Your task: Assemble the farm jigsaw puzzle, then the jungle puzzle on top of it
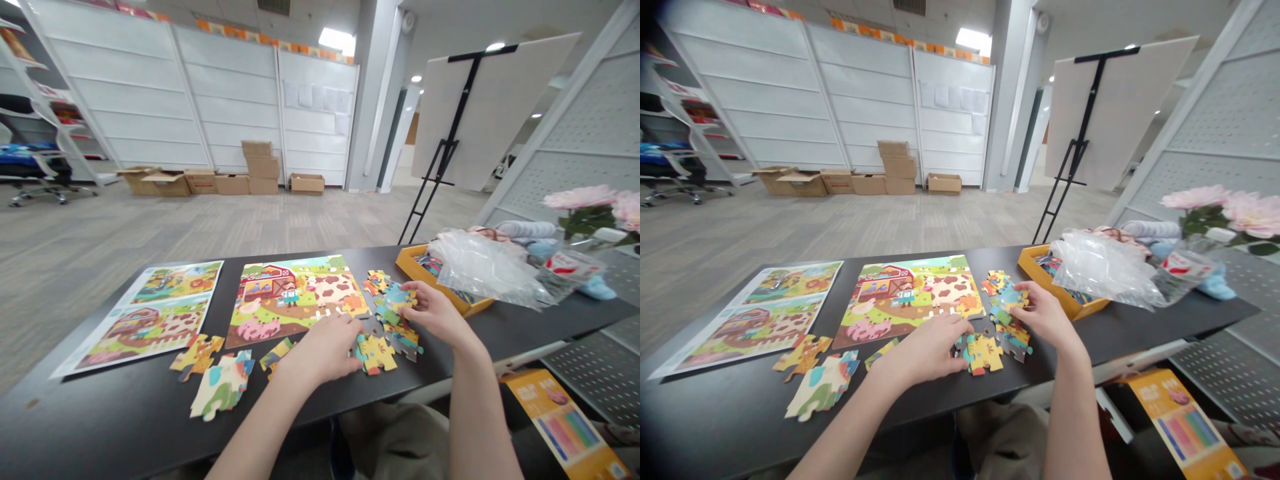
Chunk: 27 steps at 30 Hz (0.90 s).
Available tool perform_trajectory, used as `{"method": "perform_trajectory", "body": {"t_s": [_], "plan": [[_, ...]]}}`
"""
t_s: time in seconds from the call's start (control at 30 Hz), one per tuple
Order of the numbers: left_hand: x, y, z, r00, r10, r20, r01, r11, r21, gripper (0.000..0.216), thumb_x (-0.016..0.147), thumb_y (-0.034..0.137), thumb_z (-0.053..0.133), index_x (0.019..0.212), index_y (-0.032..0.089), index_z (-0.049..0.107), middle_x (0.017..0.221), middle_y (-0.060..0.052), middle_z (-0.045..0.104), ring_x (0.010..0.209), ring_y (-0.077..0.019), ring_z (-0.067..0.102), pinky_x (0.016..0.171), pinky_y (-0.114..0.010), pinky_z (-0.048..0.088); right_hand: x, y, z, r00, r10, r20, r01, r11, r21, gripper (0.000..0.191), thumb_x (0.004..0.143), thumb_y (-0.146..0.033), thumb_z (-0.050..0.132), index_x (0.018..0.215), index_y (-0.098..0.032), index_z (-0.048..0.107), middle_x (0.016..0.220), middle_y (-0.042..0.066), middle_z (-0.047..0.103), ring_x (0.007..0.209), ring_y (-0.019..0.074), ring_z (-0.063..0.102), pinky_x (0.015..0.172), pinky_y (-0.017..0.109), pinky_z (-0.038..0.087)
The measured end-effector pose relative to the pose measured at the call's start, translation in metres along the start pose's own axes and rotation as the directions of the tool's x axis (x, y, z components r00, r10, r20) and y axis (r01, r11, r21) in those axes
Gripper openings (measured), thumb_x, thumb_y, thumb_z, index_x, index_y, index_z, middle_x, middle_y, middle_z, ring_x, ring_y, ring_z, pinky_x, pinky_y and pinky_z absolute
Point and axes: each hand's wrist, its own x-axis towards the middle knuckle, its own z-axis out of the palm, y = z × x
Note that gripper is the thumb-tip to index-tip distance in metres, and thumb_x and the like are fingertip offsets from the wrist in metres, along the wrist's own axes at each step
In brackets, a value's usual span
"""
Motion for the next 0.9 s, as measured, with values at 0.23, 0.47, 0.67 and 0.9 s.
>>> {"method": "perform_trajectory", "body": {"t_s": [0.23, 0.47, 0.67, 0.9], "plan": [[-0.006, -0.011, -0.003, 0.999, -0.043, -0.023, 0.041, 0.997, -0.062, 0.041, 0.080, 0.038, 0.074, 0.117, 0.021, 0.064, 0.117, -0.010, 0.069, 0.109, -0.0300, 0.065, 0.089, -0.037, 0.052, 0.001, -0.010, -0.001, 0.997, 0.035, -0.075, -0.028, 0.995, 0.091, 0.049, 0.069, -0.038, 0.077, 0.109, -0.017, 0.060, 0.082, 0.004, 0.070, 0.071, 0.0188, 0.067, 0.064, 0.029, 0.053], [0.014, -0.013, 0.009, 0.896, -0.352, -0.271, 0.150, 0.813, -0.562, 0.044, 0.090, 0.042, 0.061, 0.128, 0.019, 0.056, 0.111, -0.010, 0.072, 0.092, -0.0241, 0.071, 0.080, -0.035, 0.056, 0.007, -0.031, 0.031, 0.993, -0.088, 0.080, 0.061, 0.954, 0.294, 0.048, 0.075, -0.041, 0.078, 0.115, -0.022, 0.059, 0.105, 0.008, 0.074, 0.093, 0.0227, 0.071, 0.079, 0.034, 0.058], [0.023, -0.018, 0.010, 0.866, -0.375, -0.331, -0.040, 0.608, -0.793, 0.036, 0.088, 0.031, 0.062, 0.121, 0.016, 0.057, 0.089, -0.005, 0.071, 0.085, -0.0193, 0.071, 0.080, -0.032, 0.057, 0.008, -0.048, 0.057, 0.972, -0.170, 0.162, 0.102, 0.927, 0.362, 0.042, 0.076, -0.038, 0.078, 0.111, -0.023, 0.061, 0.100, 0.005, 0.073, 0.087, 0.0196, 0.070, 0.074, 0.031, 0.057], [0.012, -0.034, 0.002, 0.851, -0.375, -0.368, 0.015, 0.718, -0.696, 0.029, 0.087, 0.029, 0.061, 0.112, 0.016, 0.063, 0.094, -0.006, 0.071, 0.083, -0.0191, 0.068, 0.078, -0.032, 0.055, 0.008, -0.031, 0.029, 0.991, -0.095, -0.096, 0.103, 0.992, 0.078, 0.046, 0.078, -0.045, 0.072, 0.114, -0.018, 0.063, 0.097, 0.008, 0.073, 0.076, 0.0192, 0.068, 0.067, 0.030, 0.055]]}}
